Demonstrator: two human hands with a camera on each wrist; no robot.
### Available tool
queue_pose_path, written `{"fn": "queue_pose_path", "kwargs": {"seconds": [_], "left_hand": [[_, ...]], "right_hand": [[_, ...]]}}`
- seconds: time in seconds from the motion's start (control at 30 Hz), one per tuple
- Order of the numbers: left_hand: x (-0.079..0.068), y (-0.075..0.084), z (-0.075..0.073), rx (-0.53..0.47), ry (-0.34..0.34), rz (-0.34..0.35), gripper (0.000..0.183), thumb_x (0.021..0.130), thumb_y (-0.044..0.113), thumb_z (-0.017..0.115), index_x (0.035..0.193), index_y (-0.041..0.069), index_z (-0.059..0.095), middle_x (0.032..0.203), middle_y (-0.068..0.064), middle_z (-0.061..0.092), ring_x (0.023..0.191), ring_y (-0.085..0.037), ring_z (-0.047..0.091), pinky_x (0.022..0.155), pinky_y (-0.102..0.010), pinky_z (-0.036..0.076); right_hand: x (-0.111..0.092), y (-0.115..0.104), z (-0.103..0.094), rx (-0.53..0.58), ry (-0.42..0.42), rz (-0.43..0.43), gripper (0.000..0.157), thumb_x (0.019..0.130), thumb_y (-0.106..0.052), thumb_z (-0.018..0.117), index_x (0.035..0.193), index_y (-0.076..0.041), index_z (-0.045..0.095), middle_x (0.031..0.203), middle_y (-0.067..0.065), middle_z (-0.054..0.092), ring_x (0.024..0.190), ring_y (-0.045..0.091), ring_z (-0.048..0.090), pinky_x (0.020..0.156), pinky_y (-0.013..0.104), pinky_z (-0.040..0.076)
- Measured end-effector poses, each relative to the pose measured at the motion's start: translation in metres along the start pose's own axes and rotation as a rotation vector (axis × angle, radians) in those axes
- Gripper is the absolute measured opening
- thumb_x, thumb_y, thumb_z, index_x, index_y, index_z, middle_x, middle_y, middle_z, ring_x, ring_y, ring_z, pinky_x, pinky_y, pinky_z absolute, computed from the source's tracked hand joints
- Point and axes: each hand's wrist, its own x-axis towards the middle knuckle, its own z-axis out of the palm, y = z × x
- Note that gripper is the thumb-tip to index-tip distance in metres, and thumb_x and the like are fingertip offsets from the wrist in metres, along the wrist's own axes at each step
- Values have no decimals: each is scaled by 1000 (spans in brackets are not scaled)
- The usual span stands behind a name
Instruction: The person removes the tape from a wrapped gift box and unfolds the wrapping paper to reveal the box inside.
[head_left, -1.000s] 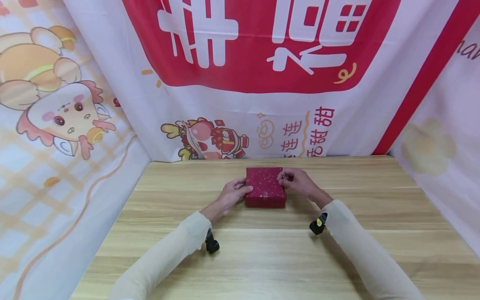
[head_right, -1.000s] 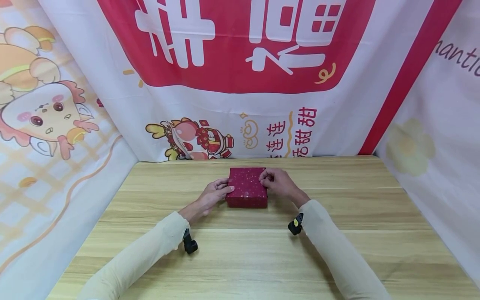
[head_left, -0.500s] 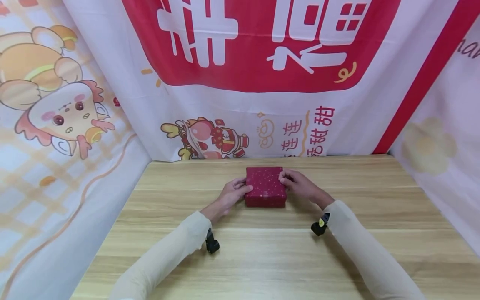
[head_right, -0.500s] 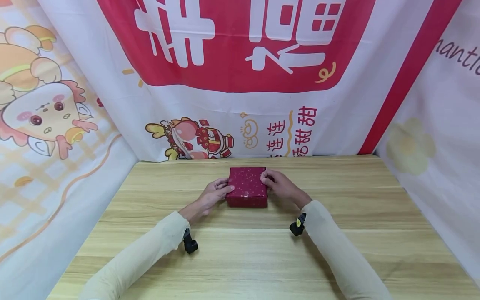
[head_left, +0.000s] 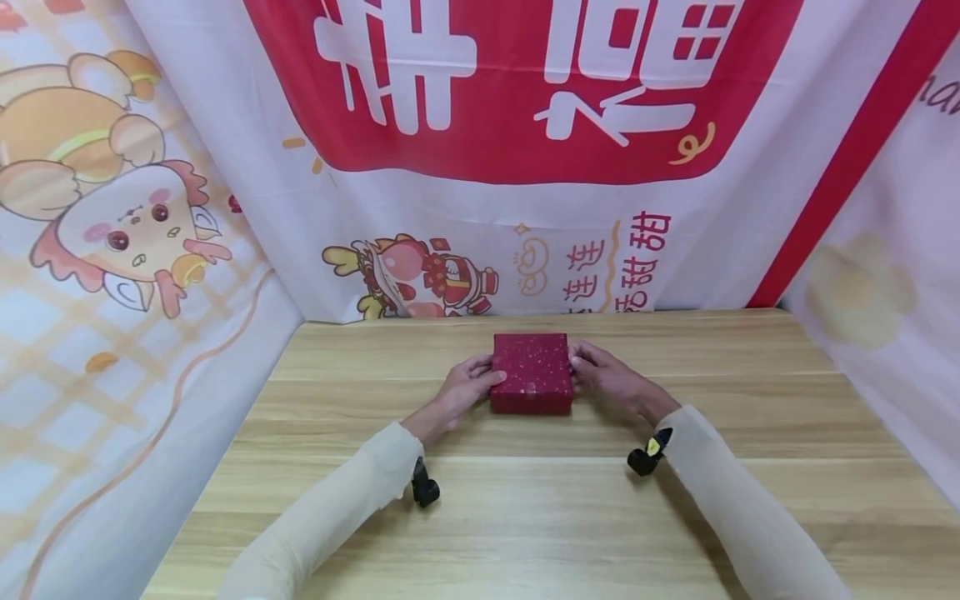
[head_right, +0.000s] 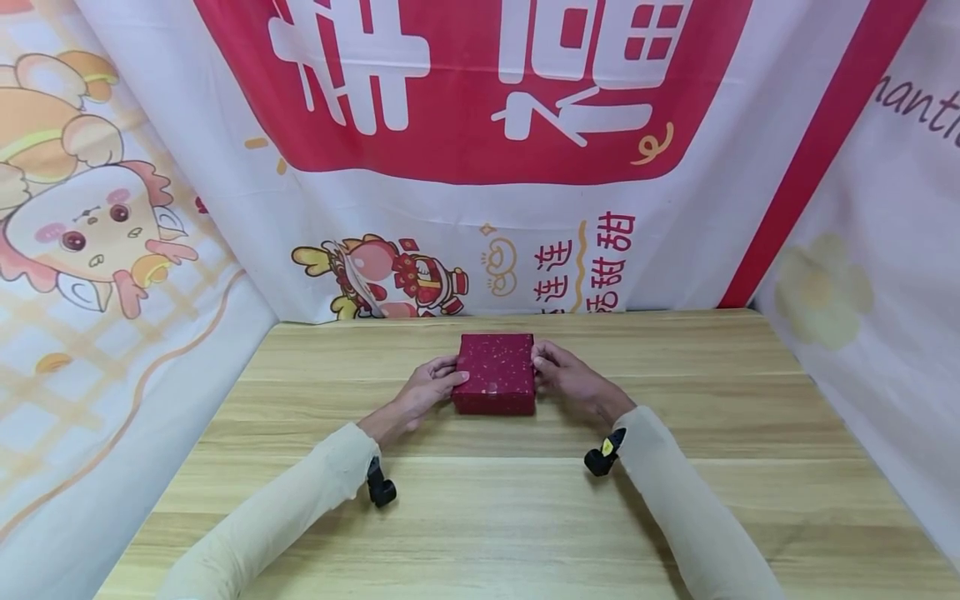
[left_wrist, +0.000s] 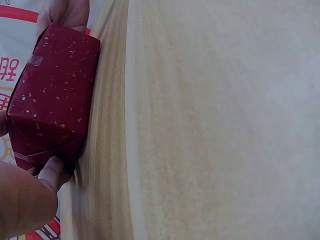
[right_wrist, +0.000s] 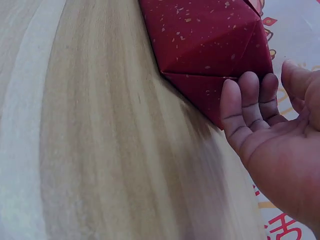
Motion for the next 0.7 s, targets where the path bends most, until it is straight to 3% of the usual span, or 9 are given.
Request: {"fn": "queue_pose_path", "kwargs": {"seconds": [0.3,0.7], "left_hand": [[1,1,2,0,6,-8,63,91,23,70,147,11,43,149,-12,48,133,-27,52,110,-36,47],[0,0,1,0,-1,6,64,91,23,70,147,10,42,149,-14,48,133,-28,52,110,-37,46]], "right_hand": [[-6,6,-5,130,-15,17,15,107,-24,38,108,-9,41,101,2,49,92,16,58,91,39,49],[-8,11,-9,189,-40,21,13,108,-24,32,107,-13,40,105,1,55,96,17,58,94,39,48]]}}
